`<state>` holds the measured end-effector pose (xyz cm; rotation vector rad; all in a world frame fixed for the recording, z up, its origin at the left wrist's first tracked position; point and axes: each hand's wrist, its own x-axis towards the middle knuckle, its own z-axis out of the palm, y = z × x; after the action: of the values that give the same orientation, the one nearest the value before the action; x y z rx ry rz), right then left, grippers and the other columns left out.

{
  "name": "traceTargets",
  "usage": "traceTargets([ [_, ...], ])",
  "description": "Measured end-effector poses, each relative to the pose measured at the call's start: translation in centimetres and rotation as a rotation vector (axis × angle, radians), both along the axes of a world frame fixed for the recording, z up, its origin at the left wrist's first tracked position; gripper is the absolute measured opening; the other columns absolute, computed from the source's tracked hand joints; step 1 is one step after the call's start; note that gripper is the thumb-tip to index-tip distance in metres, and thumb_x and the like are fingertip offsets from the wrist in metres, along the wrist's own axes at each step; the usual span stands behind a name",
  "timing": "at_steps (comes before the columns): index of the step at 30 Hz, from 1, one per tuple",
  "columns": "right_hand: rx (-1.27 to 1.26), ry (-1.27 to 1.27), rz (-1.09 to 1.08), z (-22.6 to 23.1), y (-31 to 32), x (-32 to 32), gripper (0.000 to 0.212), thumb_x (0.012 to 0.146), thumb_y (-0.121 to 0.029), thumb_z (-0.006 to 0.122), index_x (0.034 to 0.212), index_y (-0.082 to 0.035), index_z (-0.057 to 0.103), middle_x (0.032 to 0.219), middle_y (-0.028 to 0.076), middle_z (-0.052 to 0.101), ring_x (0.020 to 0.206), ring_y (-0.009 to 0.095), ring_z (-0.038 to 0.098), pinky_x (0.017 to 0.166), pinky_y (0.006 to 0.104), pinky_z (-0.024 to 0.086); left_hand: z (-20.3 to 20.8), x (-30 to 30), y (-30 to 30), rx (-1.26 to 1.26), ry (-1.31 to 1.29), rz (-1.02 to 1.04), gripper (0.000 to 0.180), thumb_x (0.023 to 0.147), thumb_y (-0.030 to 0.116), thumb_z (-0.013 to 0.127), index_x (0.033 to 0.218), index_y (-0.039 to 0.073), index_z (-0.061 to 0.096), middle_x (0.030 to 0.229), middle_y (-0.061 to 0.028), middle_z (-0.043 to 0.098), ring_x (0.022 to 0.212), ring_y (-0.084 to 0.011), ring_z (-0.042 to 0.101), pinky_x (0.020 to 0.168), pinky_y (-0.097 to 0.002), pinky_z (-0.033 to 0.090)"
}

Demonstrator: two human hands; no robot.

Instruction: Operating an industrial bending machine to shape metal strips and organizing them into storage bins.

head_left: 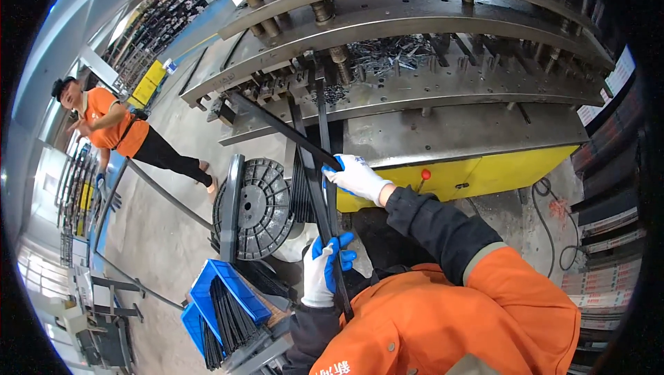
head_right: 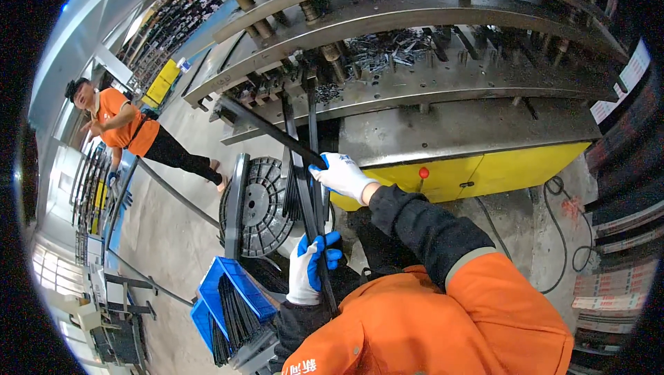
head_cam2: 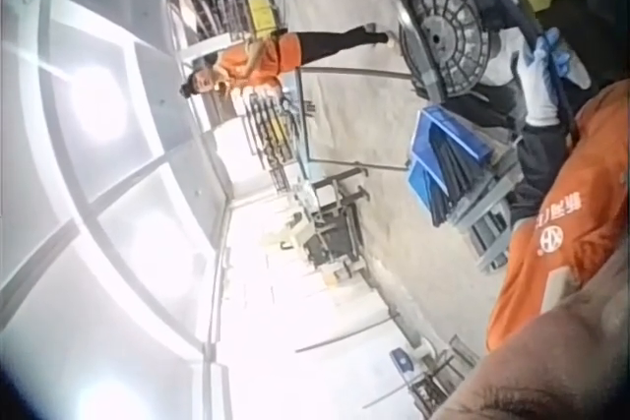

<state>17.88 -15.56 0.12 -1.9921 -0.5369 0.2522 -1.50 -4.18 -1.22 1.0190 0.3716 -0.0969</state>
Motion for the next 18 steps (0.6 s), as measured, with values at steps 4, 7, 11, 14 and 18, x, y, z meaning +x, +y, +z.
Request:
traceTargets([
  [4, 0.137, 0.166, -0.081, 0.1, -1.0, -0.6, 0.023, 0.081, -0.026, 0.055, 0.079, -0.003, 0.057, 0.065, 0.01, 0.057, 0.058, 0.025, 0.053, 0.055, 0.0349, 0.043, 0.4, 0.3, -1.8, -0.076, 0.016, -0.012, 0.035, 0.089, 0.01, 0.051, 0.12, -0.001, 0.042, 0.107, -0.0192, 0.061, 0.071, -0.0213, 0.064, 0.057, -0.0243, 0.052],
  [7, 0.187, 0.199, -0.143, 0.4, -0.4, -0.2, 0.023, 0.08, -0.026, 0.055, 0.078, -0.004, 0.057, 0.064, 0.009, 0.057, 0.057, 0.024, 0.052, 0.054, 0.0344, 0.042, 1.7, 0.7, -2.1, -0.098, 0.019, -0.02, 0.036, 0.089, 0.01, 0.051, 0.122, -0.001, 0.041, 0.107, -0.0189, 0.061, 0.073, -0.0223, 0.064, 0.06, -0.0251, 0.052],
  [11, 0.191, 0.138, -0.243, 1.1, 0.6, 1.0, 0.024, 0.08, -0.029, 0.053, 0.078, -0.005, 0.058, 0.067, 0.01, 0.059, 0.059, 0.027, 0.054, 0.057, 0.0361, 0.044, 3.3, 0.6, -1.5, -0.091, 0.003, -0.02, 0.037, 0.089, 0.01, 0.052, 0.122, -0.002, 0.042, 0.104, -0.0178, 0.061, 0.073, -0.0238, 0.064, 0.061, -0.0255, 0.052],
  [14, 0.159, 0.13, -0.221, 2.8, 0.7, 1.9, 0.024, 0.08, -0.029, 0.053, 0.08, -0.005, 0.058, 0.067, 0.009, 0.059, 0.057, 0.027, 0.053, 0.056, 0.0349, 0.043, 3.2, -0.5, 1.1, -0.037, -0.018, 0.011, 0.033, 0.088, 0.01, 0.053, 0.118, -0.002, 0.046, 0.098, -0.0163, 0.062, 0.068, -0.0216, 0.062, 0.057, -0.0241, 0.051],
  [18, 0.168, 0.092, -0.235, 2.0, 1.3, 2.3, 0.02, 0.079, -0.025, 0.054, 0.08, -0.005, 0.058, 0.064, 0.007, 0.058, 0.055, 0.021, 0.051, 0.052, 0.0317, 0.042, 0.4, -4.3, 4.8, 0.069, -0.004, 0.088, 0.028, 0.088, 0.01, 0.054, 0.113, -0.002, 0.049, 0.091, -0.0148, 0.063, 0.062, -0.018, 0.06, 0.054, -0.0226, 0.048],
])
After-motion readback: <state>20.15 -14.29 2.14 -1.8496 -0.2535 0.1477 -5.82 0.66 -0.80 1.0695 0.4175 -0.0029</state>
